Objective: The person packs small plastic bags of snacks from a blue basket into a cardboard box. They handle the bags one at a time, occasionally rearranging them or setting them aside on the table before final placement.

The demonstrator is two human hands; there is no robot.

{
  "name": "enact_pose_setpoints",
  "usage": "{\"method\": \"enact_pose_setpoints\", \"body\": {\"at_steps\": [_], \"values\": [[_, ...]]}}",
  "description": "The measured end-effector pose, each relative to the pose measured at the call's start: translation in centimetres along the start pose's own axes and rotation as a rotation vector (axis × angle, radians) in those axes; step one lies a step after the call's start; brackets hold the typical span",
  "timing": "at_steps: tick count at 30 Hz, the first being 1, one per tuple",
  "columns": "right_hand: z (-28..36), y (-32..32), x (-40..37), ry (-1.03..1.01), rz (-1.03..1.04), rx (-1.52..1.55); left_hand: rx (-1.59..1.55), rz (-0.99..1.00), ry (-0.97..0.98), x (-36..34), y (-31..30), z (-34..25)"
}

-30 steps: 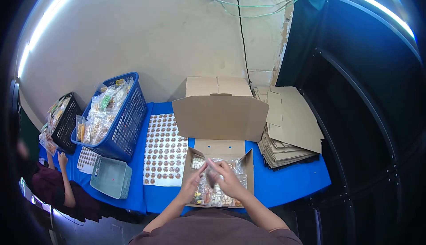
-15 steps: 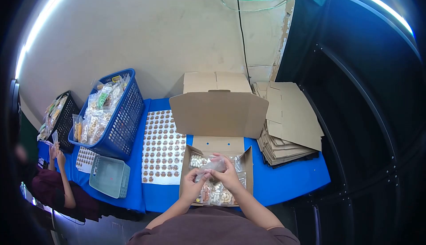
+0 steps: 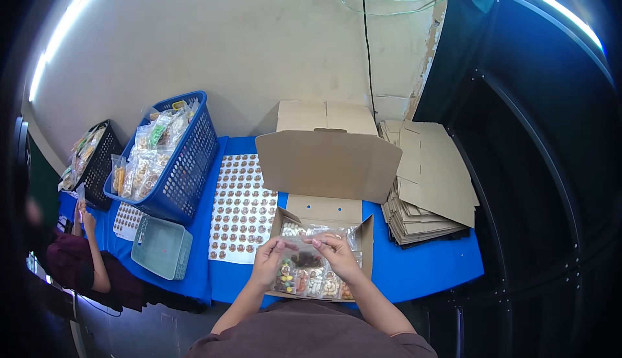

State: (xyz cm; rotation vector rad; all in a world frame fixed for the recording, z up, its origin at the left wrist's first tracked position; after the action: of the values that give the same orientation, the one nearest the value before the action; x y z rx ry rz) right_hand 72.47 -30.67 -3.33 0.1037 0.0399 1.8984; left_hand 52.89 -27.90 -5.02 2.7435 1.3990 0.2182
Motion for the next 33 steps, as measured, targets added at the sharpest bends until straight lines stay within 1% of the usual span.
{"method": "enact_pose_setpoints", "body": {"at_steps": [1,2,3,4,5,6,7,8,10,11,13,14,15,16,17,18,20,21,23,24,26,27,28,30,32,33], "values": [[0.3,0.4,-0.2,0.071,-0.018,0.103,0.0,-0.003,0.0,0.2,0.1,-0.3],[0.6,0.7,-0.2,0.073,-0.016,0.103,0.066,-0.083,0.093,0.5,0.1,-0.9],[0.8,0.9,-0.2,0.048,-0.093,0.136,0.133,-0.163,0.186,0.7,0.2,-1.4],[0.8,1.0,-0.3,0.024,-0.171,0.169,0.132,-0.165,0.183,0.5,0.0,-1.3],[-0.4,0.9,-0.4,-0.008,-0.18,0.088,0.151,-0.068,0.136,0.2,-0.3,-1.0],[-0.4,1.1,-0.3,-0.008,-0.185,0.094,0.17,0.035,0.086,-0.1,-0.5,-0.6],[-0.1,1.5,-0.3,-0.094,-0.176,-0.206,0.22,0.124,0.066,-0.1,-0.2,-0.2],[0.3,1.9,-0.4,-0.175,-0.164,-0.511,0.218,0.133,0.062,-0.2,0.6,0.2],[0.9,3.0,-0.2,-0.193,-0.168,-0.523,0.45,0.048,0.169,-0.2,2.6,0.0],[0.9,3.2,-0.1,-0.231,-0.155,-0.503,0.358,0.008,0.19,-0.1,3.1,0.1],[0.9,3.2,0.0,-0.27,-0.148,-0.466,0.339,-0.024,0.169,-0.1,3.3,0.0],[0.8,3.0,0.0,-0.268,-0.148,-0.464,0.32,-0.058,0.147,-0.2,3.3,0.0],[0.5,2.7,-0.1,-0.225,-0.198,-0.526,0.319,-0.059,0.145,-0.3,3.2,0.0],[0.2,2.4,-0.1,-0.183,-0.247,-0.587,0.292,-0.048,0.096,-0.5,3.2,0.1],[-0.5,2.2,0.0,-0.171,-0.302,-0.493,0.266,-0.037,0.049,-0.6,3.1,0.1],[-0.3,2.2,0.2,-0.171,-0.3,-0.492,0.266,-0.038,0.048,-0.6,3.2,0.3],[0.3,2.1,0.7,-0.137,-0.383,-0.388,0.103,-0.115,0.082,-0.6,3.5,0.7],[0.1,2.0,0.7,-0.136,-0.384,-0.388,0.102,-0.114,0.081,-0.6,3.5,0.6],[-0.8,1.5,0.8,-0.033,-0.275,-0.2,0.067,-0.147,0.05,-0.7,3.4,0.4],[-1.1,1.2,0.7,-0.032,-0.277,-0.2,0.066,-0.146,0.049,-0.6,3.2,0.4],[-1.4,0.8,0.5,-0.084,-0.053,-0.026,0.15,-0.137,0.025,-0.5,2.6,0.5],[-1.2,0.6,0.4,-0.079,-0.007,-0.102,0.15,-0.137,0.023,-0.5,2.6,0.5],[-1.0,0.8,0.3,-0.078,-0.006,-0.102,0.181,-0.133,0.042,-0.4,2.5,0.3],[-0.7,1.0,0.1,0.0,-0.029,0.143,0.213,-0.133,0.061,-0.3,2.2,0.1],[-1.5,0.7,-0.1,-0.002,-0.02,0.105,0.362,-0.029,0.058,-0.4,1.8,0.1],[-1.6,0.5,-0.2,0.017,-0.006,0.118,0.361,-0.033,0.059,-0.6,1.7,0.1]]}}
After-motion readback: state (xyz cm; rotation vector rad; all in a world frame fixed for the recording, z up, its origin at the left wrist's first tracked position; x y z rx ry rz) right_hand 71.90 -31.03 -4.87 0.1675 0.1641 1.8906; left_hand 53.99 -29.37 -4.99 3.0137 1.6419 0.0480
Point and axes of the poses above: each hand's wrist, its own x-axis towards the middle knuckle, its own y-axis out of the palm, z = x × y, the point moved 1 cm from there along x, towards the middle knuckle, and after that the axes turned 14 degrees about z, right-handed, at the moved point
